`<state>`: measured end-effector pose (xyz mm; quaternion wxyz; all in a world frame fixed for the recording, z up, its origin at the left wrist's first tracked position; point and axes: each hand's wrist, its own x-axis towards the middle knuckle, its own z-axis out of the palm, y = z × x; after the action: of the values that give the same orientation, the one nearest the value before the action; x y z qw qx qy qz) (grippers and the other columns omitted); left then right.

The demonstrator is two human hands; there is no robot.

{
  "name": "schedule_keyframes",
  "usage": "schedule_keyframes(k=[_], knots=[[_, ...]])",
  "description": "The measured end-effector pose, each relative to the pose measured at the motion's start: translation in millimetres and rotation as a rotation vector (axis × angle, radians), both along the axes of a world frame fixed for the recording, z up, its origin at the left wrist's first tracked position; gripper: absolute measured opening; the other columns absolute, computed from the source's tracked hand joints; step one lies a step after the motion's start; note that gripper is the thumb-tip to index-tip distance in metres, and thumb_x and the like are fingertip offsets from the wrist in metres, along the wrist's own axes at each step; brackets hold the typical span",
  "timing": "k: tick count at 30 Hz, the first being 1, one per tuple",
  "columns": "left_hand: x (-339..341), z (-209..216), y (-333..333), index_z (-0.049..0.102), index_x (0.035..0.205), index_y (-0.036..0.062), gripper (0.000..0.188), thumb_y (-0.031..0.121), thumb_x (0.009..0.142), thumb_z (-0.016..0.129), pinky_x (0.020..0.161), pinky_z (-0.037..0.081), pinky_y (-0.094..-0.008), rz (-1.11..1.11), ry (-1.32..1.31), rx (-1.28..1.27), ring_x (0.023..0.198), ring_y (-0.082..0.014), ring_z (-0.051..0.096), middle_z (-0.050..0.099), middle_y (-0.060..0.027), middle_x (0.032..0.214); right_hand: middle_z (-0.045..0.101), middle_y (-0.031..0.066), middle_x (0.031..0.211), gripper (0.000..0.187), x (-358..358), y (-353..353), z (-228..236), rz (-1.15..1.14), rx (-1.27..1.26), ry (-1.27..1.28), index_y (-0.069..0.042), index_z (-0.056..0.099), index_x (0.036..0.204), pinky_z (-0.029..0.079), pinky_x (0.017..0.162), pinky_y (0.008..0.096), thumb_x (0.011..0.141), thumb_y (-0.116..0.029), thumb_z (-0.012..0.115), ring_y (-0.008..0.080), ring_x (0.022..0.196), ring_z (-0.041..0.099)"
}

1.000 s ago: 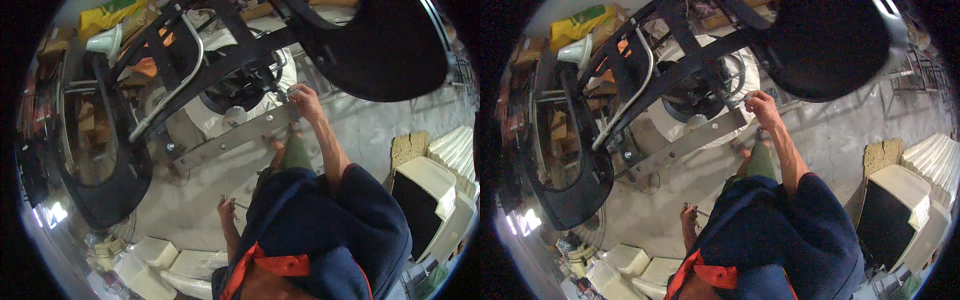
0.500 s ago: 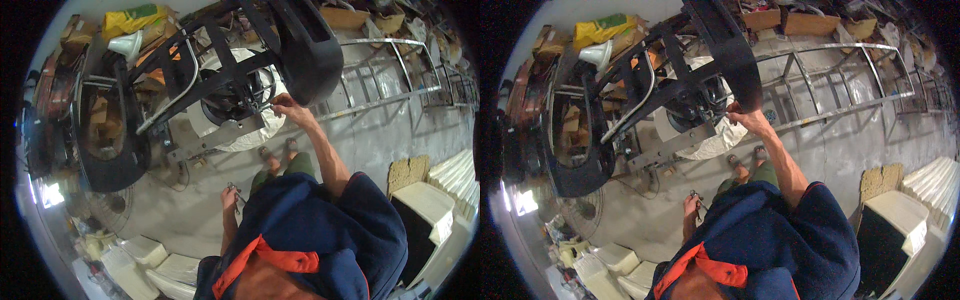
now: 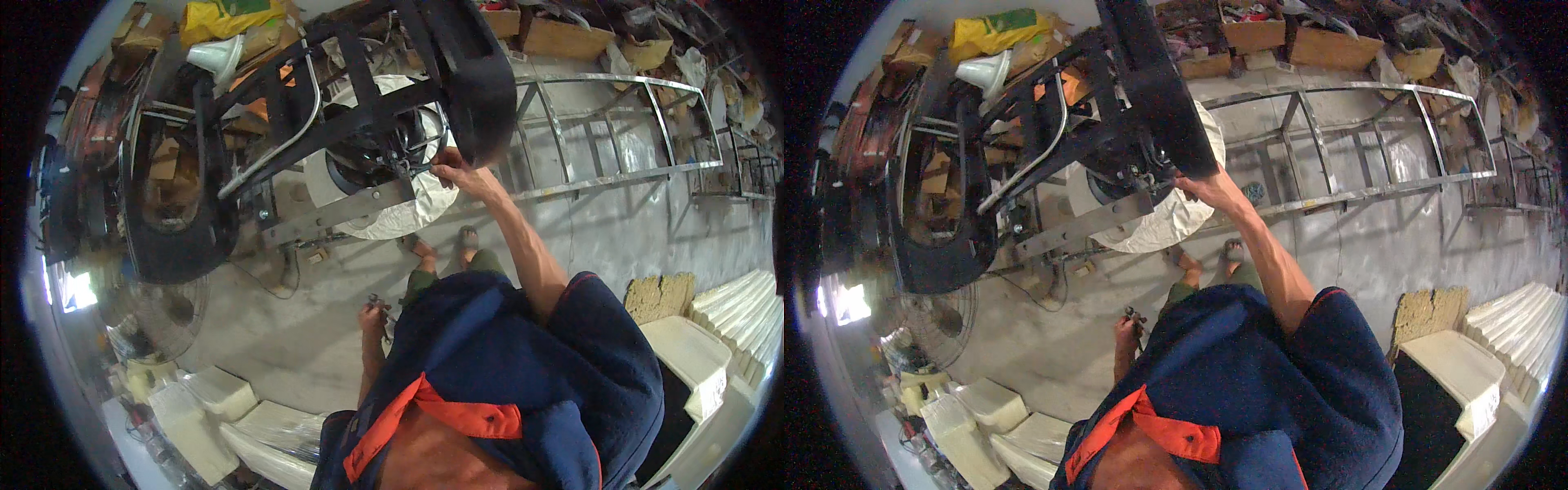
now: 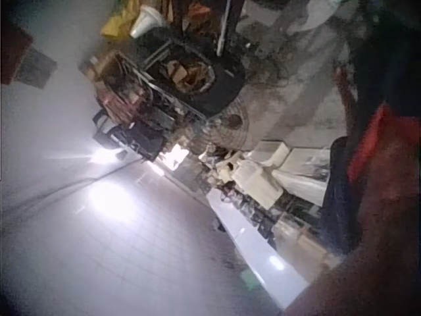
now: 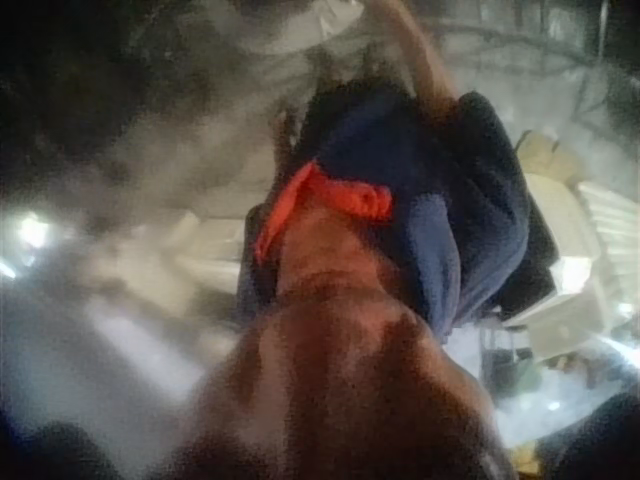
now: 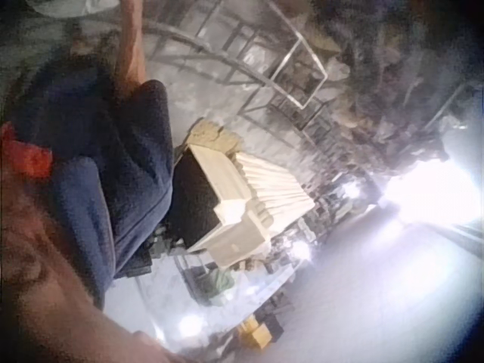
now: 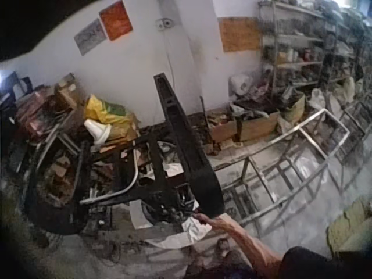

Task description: The person uses a wrench to tighten bolts on a black vehicle frame, then attaches a metal handlebar to the frame. The work is performed in a cluttered workshop with various parts and tools visible.

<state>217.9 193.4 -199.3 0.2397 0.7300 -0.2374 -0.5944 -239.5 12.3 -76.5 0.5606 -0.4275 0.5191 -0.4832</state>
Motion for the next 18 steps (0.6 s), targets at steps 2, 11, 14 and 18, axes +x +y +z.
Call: schedule_keyframes(k=[2, 11, 14, 18], knots=[[1, -8, 4, 0.063, 0.086, 0.0015, 0.023, 0.023, 0.087, 0.073, 0.044, 0.038, -0.0288, -0.031, -0.096, 0.019, 0.048, -0.0106, 0.048, 0.062, -0.0067, 0.066, 0.063, 0.0036, 0.083, 0.020, 1, -2, -6, 0.026, -0.041, 0.104, 0.001, 0.062, 0.108, 0.050, 0.067, 0.0281, 0.093, -0.009, 0.068, 0.0118, 0.072, 0.059], [0, -9, 1, 0.064, 0.090, 0.0012, 0.024, 0.023, 0.086, 0.074, 0.045, 0.039, -0.0284, -0.089, -0.066, 0.044, 0.050, -0.0111, 0.050, 0.060, -0.0049, 0.065, 0.064, 0.0052, 0.083, 0.022, -1, 0, -3, 0.031, -0.048, 0.055, 0.003, 0.062, 0.109, 0.051, 0.070, 0.0280, 0.093, -0.012, 0.067, 0.0129, 0.073, 0.061], [-1, -9, 4, 0.063, 0.092, 0.0001, 0.024, 0.021, 0.086, 0.074, 0.045, 0.040, -0.0282, -0.122, -0.087, 0.059, 0.050, -0.0116, 0.051, 0.066, -0.0082, 0.071, 0.062, 0.0046, 0.079, 0.021, 1, 0, -3, 0.021, -0.014, 0.088, 0.003, 0.063, 0.105, 0.049, 0.067, 0.0276, 0.094, -0.015, 0.067, 0.0120, 0.071, 0.060], [-8, -8, 2, 0.063, 0.093, -0.0011, 0.022, 0.016, 0.085, 0.074, 0.045, 0.041, -0.0283, -0.108, -0.060, 0.118, 0.050, -0.0125, 0.053, 0.070, -0.0119, 0.075, 0.060, 0.0037, 0.076, 0.021, 8, 0, 1, -0.015, -0.011, 0.133, 0.002, 0.063, 0.102, 0.047, 0.062, 0.0273, 0.094, -0.017, 0.067, 0.0113, 0.068, 0.057]])
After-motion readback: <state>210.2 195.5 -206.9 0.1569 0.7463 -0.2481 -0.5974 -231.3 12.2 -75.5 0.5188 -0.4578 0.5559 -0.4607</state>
